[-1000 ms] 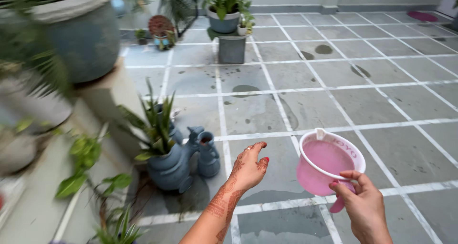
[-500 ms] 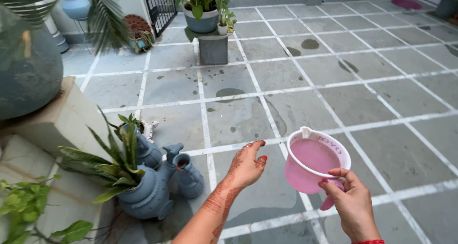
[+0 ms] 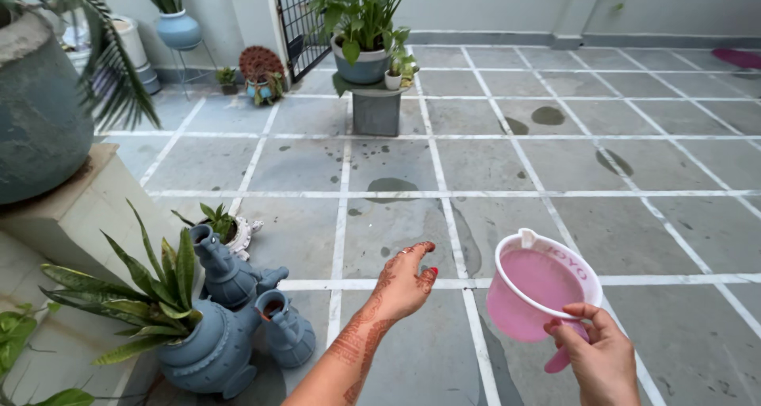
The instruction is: The person waters several potted plants on a balcony using a pink plastic pitcher. They pour water into the soil of various plants, refill the pitcher from a blue bucket, and move between different locations on the balcony to reach different pots.
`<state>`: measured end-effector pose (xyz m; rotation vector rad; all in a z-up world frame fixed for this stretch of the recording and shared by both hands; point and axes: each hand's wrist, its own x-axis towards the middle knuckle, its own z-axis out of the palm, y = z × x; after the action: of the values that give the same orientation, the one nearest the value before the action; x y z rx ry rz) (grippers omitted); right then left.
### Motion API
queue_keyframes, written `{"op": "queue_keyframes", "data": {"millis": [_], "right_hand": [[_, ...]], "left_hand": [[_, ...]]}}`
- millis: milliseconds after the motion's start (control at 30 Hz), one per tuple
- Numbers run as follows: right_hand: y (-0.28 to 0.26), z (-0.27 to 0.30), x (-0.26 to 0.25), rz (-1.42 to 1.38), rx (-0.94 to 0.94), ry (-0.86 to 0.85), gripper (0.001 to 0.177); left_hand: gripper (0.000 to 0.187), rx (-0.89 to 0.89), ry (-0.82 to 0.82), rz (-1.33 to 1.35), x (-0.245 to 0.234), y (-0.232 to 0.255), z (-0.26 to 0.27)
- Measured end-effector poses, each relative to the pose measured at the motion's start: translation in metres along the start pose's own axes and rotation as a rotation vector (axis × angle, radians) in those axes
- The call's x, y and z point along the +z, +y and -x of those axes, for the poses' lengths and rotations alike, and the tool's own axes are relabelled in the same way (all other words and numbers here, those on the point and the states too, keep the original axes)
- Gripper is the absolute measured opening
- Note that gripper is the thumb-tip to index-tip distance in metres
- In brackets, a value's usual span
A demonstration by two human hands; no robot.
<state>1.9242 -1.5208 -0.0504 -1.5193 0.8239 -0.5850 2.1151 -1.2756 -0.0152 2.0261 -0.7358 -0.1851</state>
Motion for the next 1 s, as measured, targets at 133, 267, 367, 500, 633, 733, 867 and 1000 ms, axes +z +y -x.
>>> {"op": "queue_keyframes", "data": {"millis": [133,267,367,500,633,733,867,1000], "right_hand": [[-0.004,-0.040,0.018,0.018,0.010,-0.032,0.034],[-0.007,-0.093,0.043,0.002,-0.012,-0.074,0.033],[-0.008,-0.144,0.068,0.019,0.018,-0.080,0.033],[-0.015,-0.231,0.120,0.015,0.029,-0.107,0.033],[-0.040,-0.308,0.180,0.089,0.042,-0.119,0.033],[-0.054,-0.350,0.219,0.048,0.038,-0.134,0.030],[-0.067,-0.405,0.257,0.075,0.096,-0.159,0.032],[-0.074,-0.473,0.293,0.062,0.096,-0.196,0.032]], "left_hand": [[0.048,-0.014,0.043,-0.026,0.007,-0.017,-0.038],[0.049,-0.032,0.058,-0.017,0.012,-0.044,-0.090],[0.049,-0.121,0.037,0.054,0.014,-0.071,-0.143],[0.047,0.006,0.087,0.007,0.021,-0.100,-0.246],[0.048,-0.033,0.036,-0.013,0.004,-0.120,-0.340],[0.049,-0.049,0.037,-0.010,-0.008,-0.137,-0.391],[0.046,-0.063,0.043,-0.015,-0.017,-0.159,-0.441],[0.046,-0.132,0.098,-0.026,-0.031,-0.185,-0.493]]}}
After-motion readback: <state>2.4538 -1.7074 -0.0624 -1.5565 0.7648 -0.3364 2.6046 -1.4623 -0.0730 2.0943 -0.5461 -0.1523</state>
